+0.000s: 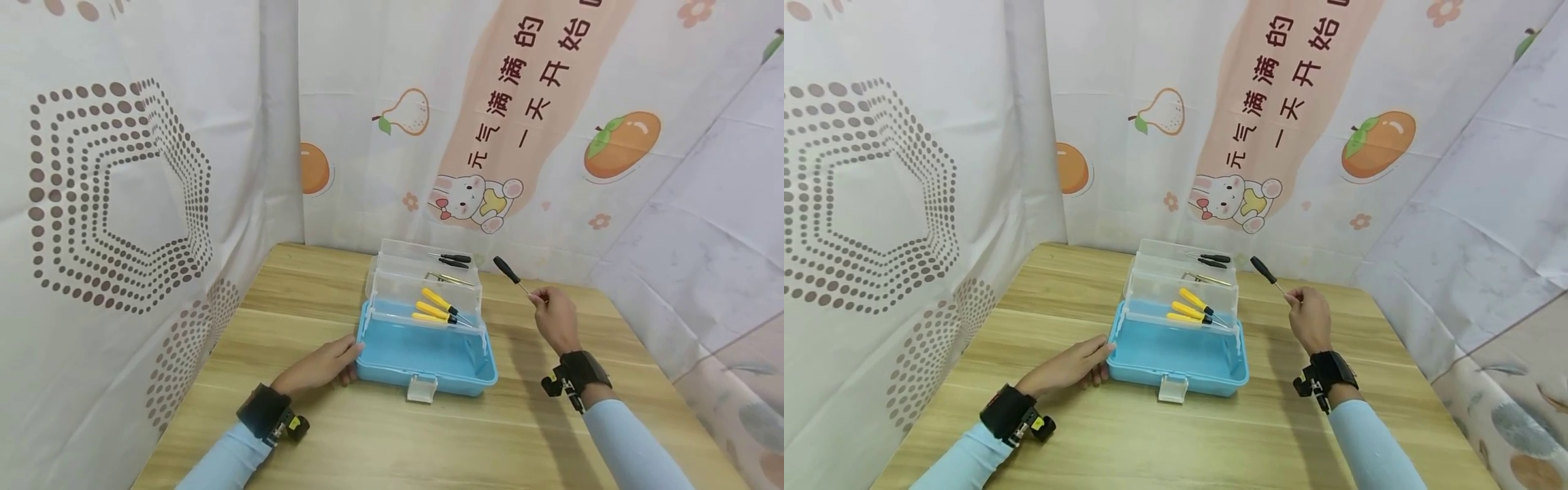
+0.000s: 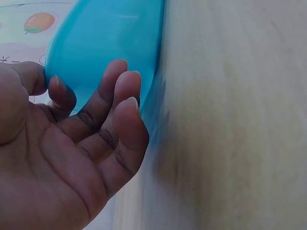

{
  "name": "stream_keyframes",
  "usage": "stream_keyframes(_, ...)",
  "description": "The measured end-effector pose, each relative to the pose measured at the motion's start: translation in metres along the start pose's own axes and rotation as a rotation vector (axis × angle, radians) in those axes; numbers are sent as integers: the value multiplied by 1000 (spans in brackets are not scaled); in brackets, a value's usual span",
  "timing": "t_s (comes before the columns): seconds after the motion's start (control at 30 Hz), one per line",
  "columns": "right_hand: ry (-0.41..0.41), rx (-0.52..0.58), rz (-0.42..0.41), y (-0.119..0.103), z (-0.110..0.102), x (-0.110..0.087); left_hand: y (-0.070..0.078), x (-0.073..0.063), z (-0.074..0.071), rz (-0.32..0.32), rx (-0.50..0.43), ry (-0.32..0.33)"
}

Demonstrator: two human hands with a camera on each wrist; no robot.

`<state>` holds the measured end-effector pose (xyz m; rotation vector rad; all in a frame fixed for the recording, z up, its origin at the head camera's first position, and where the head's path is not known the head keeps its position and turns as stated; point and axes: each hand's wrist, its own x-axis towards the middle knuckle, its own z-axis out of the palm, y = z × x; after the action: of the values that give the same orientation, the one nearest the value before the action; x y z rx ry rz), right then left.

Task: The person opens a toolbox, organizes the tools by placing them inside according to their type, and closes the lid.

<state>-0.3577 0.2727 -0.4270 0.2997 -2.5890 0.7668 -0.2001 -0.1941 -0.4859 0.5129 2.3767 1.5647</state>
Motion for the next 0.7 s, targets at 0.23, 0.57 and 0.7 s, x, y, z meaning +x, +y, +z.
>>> stream_keyframes(0.23,11,-1,-38,-6,6,6,1,0,0,-13,3,-6)
stream_keyframes(0.57,6,1,-37,-17,13,14,6,-2,0,-7,-8,4)
stream_keyframes(0.7,5,-3,-36,-20,15,15,4,0,1,-8,1,0)
